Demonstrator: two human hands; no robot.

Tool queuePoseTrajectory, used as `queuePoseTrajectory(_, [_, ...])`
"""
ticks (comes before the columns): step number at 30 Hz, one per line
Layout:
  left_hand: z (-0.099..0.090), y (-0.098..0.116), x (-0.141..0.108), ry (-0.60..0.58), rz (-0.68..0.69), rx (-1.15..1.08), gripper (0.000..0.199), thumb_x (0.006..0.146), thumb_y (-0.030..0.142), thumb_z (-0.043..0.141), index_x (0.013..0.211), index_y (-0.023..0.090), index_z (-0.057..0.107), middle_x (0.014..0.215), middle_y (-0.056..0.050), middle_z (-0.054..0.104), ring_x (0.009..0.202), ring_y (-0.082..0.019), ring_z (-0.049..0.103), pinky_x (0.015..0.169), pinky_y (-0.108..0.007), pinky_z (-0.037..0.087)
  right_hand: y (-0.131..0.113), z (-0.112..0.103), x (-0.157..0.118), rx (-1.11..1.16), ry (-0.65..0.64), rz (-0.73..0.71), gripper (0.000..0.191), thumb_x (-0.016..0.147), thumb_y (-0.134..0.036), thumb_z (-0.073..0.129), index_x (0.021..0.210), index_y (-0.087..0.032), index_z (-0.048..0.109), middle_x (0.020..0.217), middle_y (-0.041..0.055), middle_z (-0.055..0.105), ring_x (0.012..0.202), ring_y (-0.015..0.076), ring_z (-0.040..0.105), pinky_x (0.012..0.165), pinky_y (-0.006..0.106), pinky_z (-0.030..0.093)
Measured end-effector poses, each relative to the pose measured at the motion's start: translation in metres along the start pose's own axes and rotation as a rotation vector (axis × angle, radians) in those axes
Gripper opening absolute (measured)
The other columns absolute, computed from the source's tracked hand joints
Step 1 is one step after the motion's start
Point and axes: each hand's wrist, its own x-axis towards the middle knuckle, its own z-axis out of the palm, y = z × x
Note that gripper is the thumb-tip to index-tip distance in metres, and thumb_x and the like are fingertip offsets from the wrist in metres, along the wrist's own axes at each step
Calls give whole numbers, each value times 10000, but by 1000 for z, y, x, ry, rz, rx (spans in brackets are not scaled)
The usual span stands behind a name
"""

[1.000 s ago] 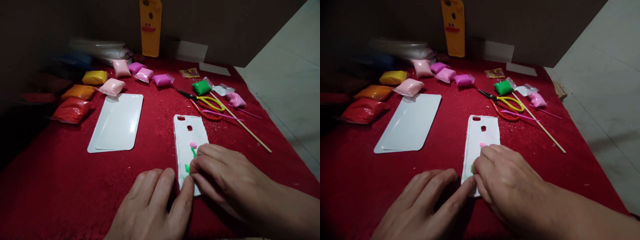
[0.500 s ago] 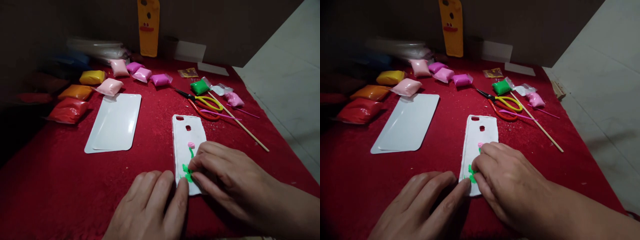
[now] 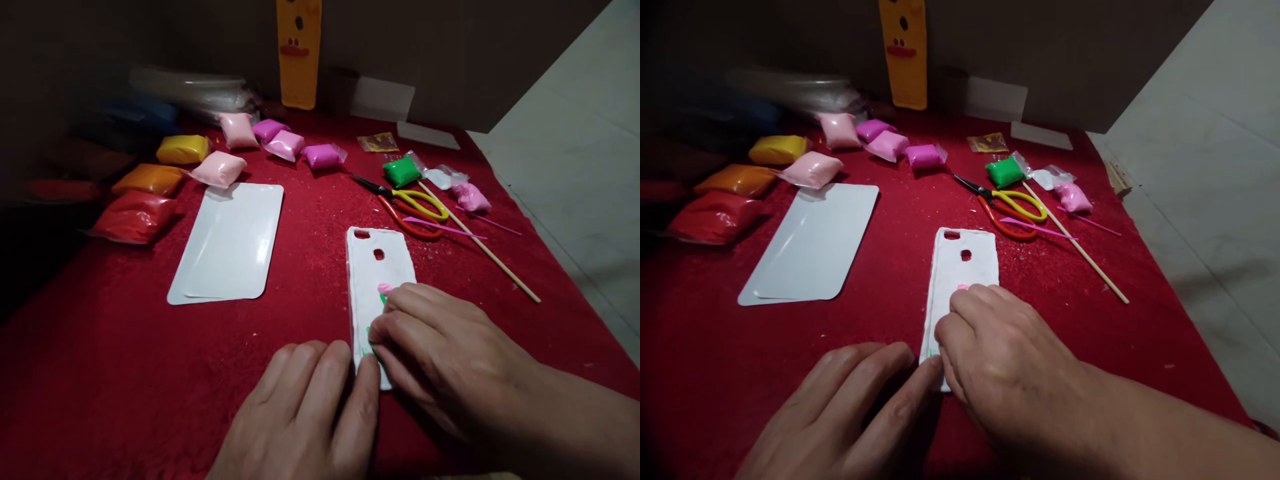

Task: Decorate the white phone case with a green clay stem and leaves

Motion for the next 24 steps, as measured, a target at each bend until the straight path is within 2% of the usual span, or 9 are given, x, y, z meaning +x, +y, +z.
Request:
queuePoseTrajectory(6, [0, -1, -1, 4, -2, -4, 282, 912, 115, 412, 1075, 163, 636, 909, -52, 666, 777, -224, 542, 699, -337, 405, 1, 9, 1, -56, 37, -45, 263, 881, -65, 428, 739, -112, 645, 744, 102, 625, 664, 224, 557, 599, 343, 470])
queuePoseTrajectory(9, [0, -1, -1, -5, 3, -1, 296, 912, 116, 412, 1092, 171, 640, 934, -55, 668, 807, -227, 546, 719, -337, 405, 3, 2, -1, 14, 1, -26, 232, 902, -82, 421, 783, -131, 614, 802, 96, 630, 721, 207, 572, 643, 324, 479])
queuePoseTrajectory(11, [0, -2, -1, -8, 17, -7, 304, 912, 113, 415, 1099, 179, 645, 931, -54, 674, 808, -224, 546, 722, -332, 403, 5, -10, -3, 203, -124, 63, 132, 914, -139, 471, 875, -163, 595, 888, 64, 631, 795, 177, 582, 683, 281, 483])
queuePoseTrajectory(13, [-1, -2, -1, 2, 21, -14, 305, 908, 108, 427, 1096, 180, 656, 918, -55, 681, 802, -222, 548, 721, -331, 400, 7, -26, -4, 433, -262, 203, 91, 899, -151, 520, 829, -193, 559, 831, 6, 605, 723, 120, 562, 625, 210, 461])
queuePoseTrajectory(17, [-6, -4, -2, 3, 9, -75, 320, 919, 112, 414, 1120, 164, 657, 936, -65, 688, 826, -210, 569, 741, -325, 416, 10, -48, -12, 803, -217, 475, 138, 911, -207, 545, 779, -200, 584, 688, -25, 559, 593, 88, 504, 520, 178, 398])
queuePoseTrajectory(19, [-9, -4, -4, 36, 23, -122, 309, 937, 132, 403, 1112, 154, 656, 920, -58, 691, 821, -196, 581, 753, -321, 431, 7, -49, -21, 1045, -181, 601, 144, 920, -293, 562, 813, -203, 597, 655, -30, 521, 557, 81, 447, 479, 170, 356])
queuePoseTrajectory(21, [-11, 0, -4, 114, 21, -156, 257, 938, 152, 445, 1090, 134, 651, 880, -53, 697, 795, -184, 598, 738, -315, 452, -2, -42, -31, 1250, -157, 723, 151, 892, -328, 612, 828, -192, 592, 736, -15, 540, 623, 80, 453, 540, 172, 370])
queuePoseTrajectory(24, [-9, 12, -2, 272, -21, -237, 184, 924, 182, 507, 1035, 110, 635, 749, -33, 686, 653, -148, 604, 595, -278, 462, -22, -23, -43, 1581, -222, 848, 267, 825, -389, 681, 777, -159, 555, 664, -26, 497, 596, 66, 419, 543, 170, 336])
